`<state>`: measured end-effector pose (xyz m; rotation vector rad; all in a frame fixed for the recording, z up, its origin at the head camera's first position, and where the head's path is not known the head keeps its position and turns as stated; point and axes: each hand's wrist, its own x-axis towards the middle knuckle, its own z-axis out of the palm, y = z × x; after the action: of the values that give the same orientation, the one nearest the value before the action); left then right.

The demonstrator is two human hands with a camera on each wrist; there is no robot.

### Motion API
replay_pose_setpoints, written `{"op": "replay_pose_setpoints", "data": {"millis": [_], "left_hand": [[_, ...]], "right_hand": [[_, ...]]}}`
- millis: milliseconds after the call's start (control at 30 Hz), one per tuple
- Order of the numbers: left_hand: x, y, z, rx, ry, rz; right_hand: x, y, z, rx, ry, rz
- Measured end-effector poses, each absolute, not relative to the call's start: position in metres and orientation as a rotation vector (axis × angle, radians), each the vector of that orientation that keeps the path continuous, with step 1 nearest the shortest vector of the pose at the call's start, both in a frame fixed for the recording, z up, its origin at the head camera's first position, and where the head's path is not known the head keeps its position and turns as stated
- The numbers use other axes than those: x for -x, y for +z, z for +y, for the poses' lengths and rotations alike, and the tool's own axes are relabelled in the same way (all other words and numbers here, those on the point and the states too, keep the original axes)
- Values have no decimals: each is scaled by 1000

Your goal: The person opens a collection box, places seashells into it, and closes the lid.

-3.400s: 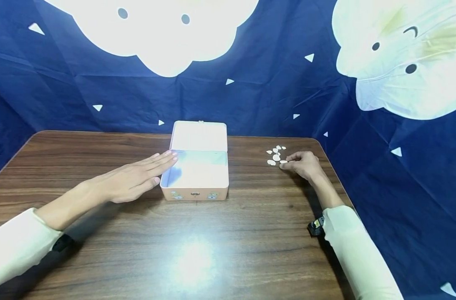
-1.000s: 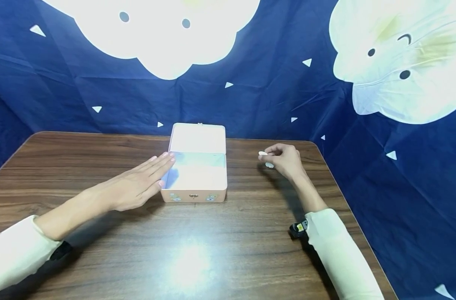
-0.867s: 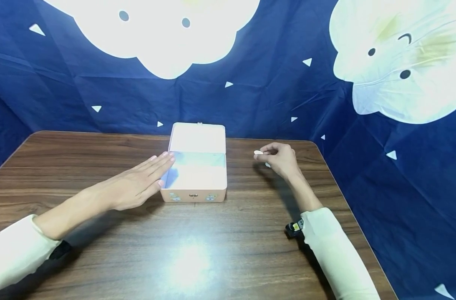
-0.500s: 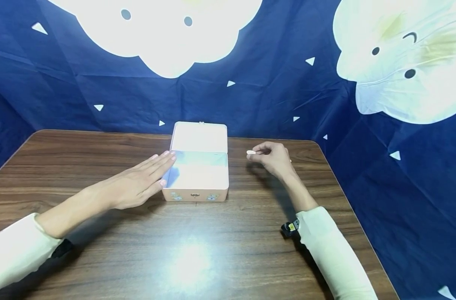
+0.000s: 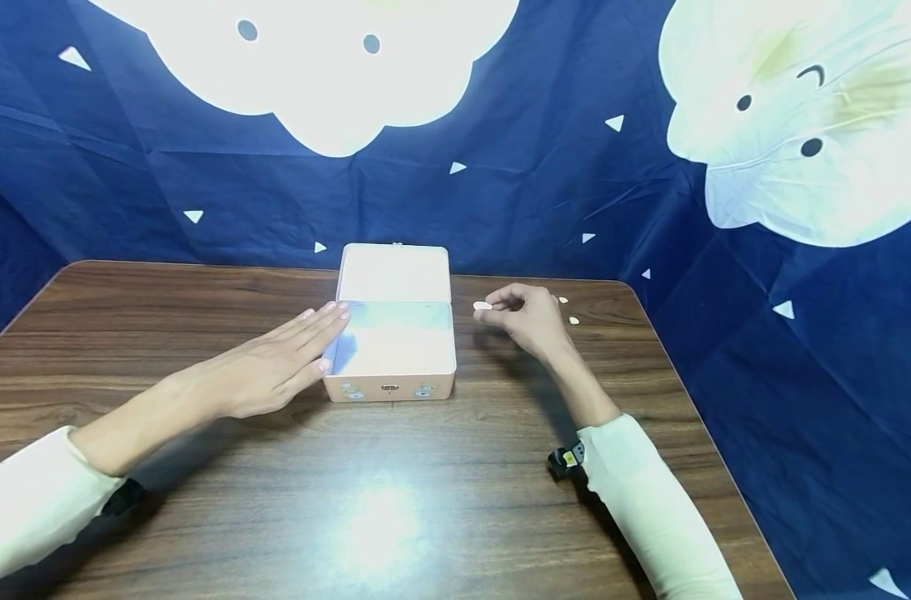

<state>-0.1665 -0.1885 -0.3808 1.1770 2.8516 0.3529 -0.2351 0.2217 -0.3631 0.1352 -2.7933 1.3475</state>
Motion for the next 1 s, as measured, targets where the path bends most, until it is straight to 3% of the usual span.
{"op": "replay_pose_setpoints", "data": {"millis": [1000], "left_hand": [[168, -383, -188, -1163, 363, 2825]], "right_hand": [[223, -356, 172, -291, 1515, -2681]]}}
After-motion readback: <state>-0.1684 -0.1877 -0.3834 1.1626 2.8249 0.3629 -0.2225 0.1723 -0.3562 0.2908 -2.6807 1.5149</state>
